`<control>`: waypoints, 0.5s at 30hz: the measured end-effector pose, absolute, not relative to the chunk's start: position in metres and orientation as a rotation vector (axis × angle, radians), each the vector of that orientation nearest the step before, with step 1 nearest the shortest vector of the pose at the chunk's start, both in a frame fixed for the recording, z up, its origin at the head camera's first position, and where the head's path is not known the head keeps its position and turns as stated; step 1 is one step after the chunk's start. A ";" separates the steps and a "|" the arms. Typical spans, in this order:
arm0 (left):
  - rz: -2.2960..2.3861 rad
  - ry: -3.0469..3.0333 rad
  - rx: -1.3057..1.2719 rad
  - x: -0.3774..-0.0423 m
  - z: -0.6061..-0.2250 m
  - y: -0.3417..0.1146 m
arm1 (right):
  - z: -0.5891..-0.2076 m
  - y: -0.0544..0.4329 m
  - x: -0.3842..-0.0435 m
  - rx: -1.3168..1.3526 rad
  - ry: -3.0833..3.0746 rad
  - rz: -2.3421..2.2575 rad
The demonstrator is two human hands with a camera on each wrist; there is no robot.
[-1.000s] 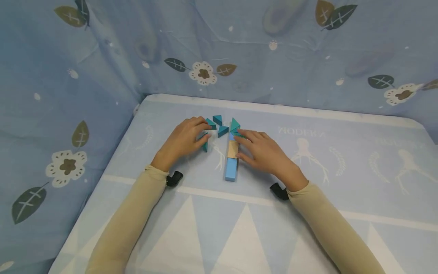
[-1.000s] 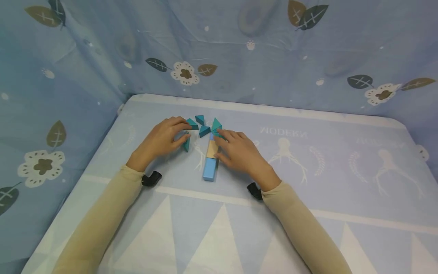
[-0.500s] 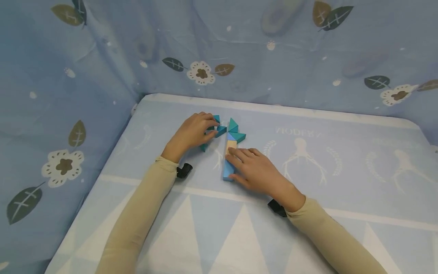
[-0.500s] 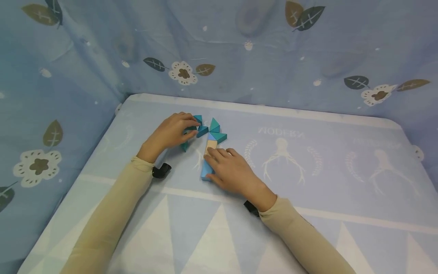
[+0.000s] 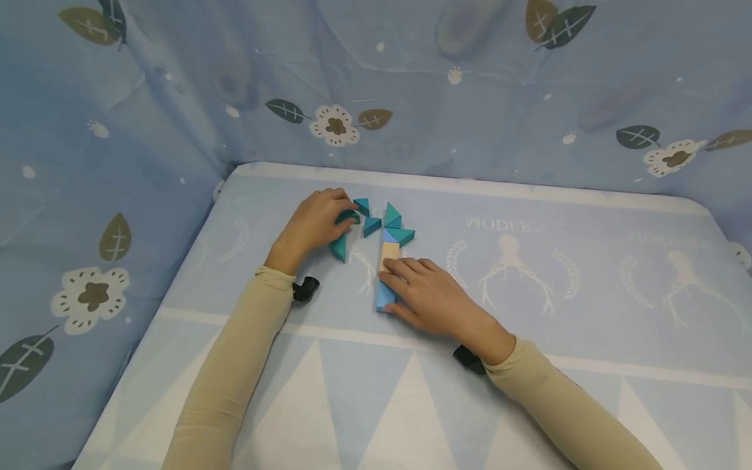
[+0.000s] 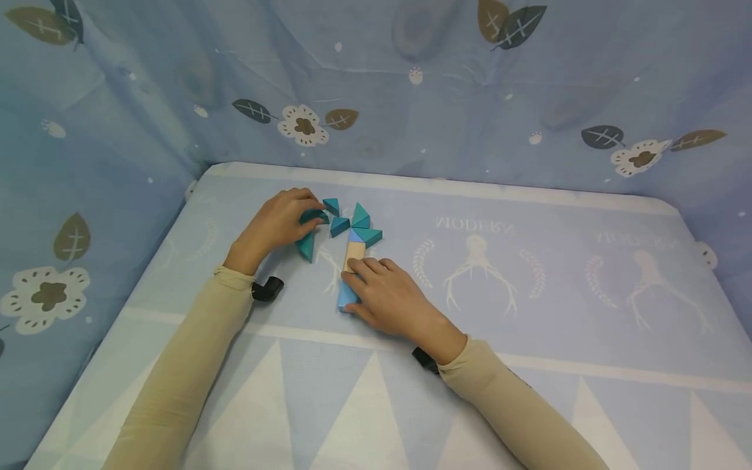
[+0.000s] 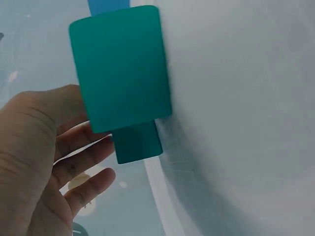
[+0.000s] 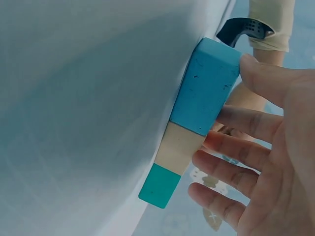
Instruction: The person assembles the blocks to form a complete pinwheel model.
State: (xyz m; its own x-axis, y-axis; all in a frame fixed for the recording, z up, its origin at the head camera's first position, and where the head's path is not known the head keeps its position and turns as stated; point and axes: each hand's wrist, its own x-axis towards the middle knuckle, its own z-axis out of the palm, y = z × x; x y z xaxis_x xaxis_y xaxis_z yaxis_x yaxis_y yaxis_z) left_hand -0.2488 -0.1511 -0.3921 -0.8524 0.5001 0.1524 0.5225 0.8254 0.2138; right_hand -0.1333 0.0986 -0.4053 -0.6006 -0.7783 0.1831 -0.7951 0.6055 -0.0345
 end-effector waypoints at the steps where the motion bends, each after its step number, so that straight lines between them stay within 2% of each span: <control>1: -0.381 -2.918 -0.815 -0.249 -0.393 -0.152 | -0.405 0.099 -0.133 1.322 -2.679 0.176; 15: -0.433 -2.904 -0.705 -0.253 -0.397 -0.164 | -0.407 0.100 -0.134 1.326 -2.683 0.199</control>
State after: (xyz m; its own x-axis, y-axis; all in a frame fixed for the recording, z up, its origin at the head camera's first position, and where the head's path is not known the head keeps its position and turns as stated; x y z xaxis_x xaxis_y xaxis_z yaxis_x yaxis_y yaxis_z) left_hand -0.2527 -0.1644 -0.3971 -0.8840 0.4301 0.1834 0.4649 0.8504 0.2463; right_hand -0.1339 0.1003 -0.4066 -0.6010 -0.7776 0.1847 -0.7964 0.6022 -0.0559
